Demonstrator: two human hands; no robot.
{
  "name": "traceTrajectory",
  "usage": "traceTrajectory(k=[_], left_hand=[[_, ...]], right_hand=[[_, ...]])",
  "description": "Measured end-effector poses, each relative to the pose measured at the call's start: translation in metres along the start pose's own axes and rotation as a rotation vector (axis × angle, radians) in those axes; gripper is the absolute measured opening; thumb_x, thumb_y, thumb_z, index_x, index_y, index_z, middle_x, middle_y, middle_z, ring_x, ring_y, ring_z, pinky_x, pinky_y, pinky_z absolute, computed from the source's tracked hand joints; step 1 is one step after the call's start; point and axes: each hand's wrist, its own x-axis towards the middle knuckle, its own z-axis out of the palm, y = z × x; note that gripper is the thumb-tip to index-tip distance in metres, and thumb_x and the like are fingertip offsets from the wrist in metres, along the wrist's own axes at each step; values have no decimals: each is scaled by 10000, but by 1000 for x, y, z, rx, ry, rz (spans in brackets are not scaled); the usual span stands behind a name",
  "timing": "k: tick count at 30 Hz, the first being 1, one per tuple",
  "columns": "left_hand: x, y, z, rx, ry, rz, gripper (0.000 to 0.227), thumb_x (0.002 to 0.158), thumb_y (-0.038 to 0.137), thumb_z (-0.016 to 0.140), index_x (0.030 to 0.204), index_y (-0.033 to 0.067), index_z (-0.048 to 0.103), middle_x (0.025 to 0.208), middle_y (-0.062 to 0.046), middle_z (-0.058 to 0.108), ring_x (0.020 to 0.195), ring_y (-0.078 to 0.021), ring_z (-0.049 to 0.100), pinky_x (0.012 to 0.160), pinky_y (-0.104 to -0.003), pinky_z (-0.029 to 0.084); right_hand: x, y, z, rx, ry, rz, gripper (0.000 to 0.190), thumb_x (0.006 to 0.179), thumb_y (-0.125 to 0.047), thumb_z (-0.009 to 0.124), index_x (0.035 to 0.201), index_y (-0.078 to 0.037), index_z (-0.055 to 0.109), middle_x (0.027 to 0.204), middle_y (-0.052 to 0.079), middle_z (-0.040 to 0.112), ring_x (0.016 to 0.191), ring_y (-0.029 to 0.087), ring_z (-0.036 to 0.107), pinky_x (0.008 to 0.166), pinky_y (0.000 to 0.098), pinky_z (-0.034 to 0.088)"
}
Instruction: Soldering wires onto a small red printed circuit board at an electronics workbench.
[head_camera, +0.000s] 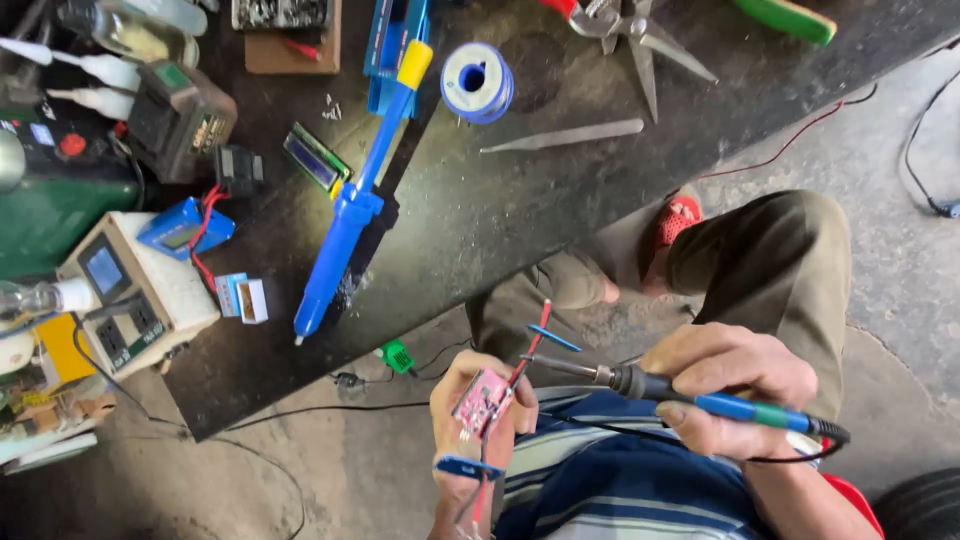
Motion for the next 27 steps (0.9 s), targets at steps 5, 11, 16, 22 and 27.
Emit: traceTrajectory(k=[5,11,16,22,27], left_hand=[[-5,-15,-18,-241,-57,-143,707,790,488,844,1045,-59,475,780,-200,541,574,-219,486,520,-322,407],[-5,-13,-18,-286,-22,-262,649,828,570,673,1056,2,455,645,-161,479,513,-191,431,466,-293,364],[-4,-18,-21,-304,-87,-273,851,719,722,810,1080,30,471,628,-121,505,516,-164,471,454,-262,394],[-5,-21,-22,-365,-82,-292,752,800,662,757,1101,34,474,699,-188,558,545,-208,516,494,-289,432],[-6,-21,-20,-299,-28,-281,735,812,664,708,1068,16,472,634,-185,542,499,-225,494,465,-306,424]], right_hand=[[14,-11,10,-109,-79,-193,174,814,-149,764,918,-88,637,799,106,717,660,218,787,633,305,736],[14,-12,13,-180,-96,-242,158,839,-144,759,936,-81,650,823,90,717,690,208,782,669,306,735],[13,-11,17,-241,-66,-253,152,832,-110,770,937,-83,663,845,89,709,678,218,775,650,304,713],[10,-8,19,-275,-40,-271,197,848,-93,783,1004,-101,664,859,102,698,622,221,703,601,281,659],[12,-9,21,-258,-22,-268,187,847,-93,778,997,-107,668,842,100,705,599,227,692,593,286,655]])
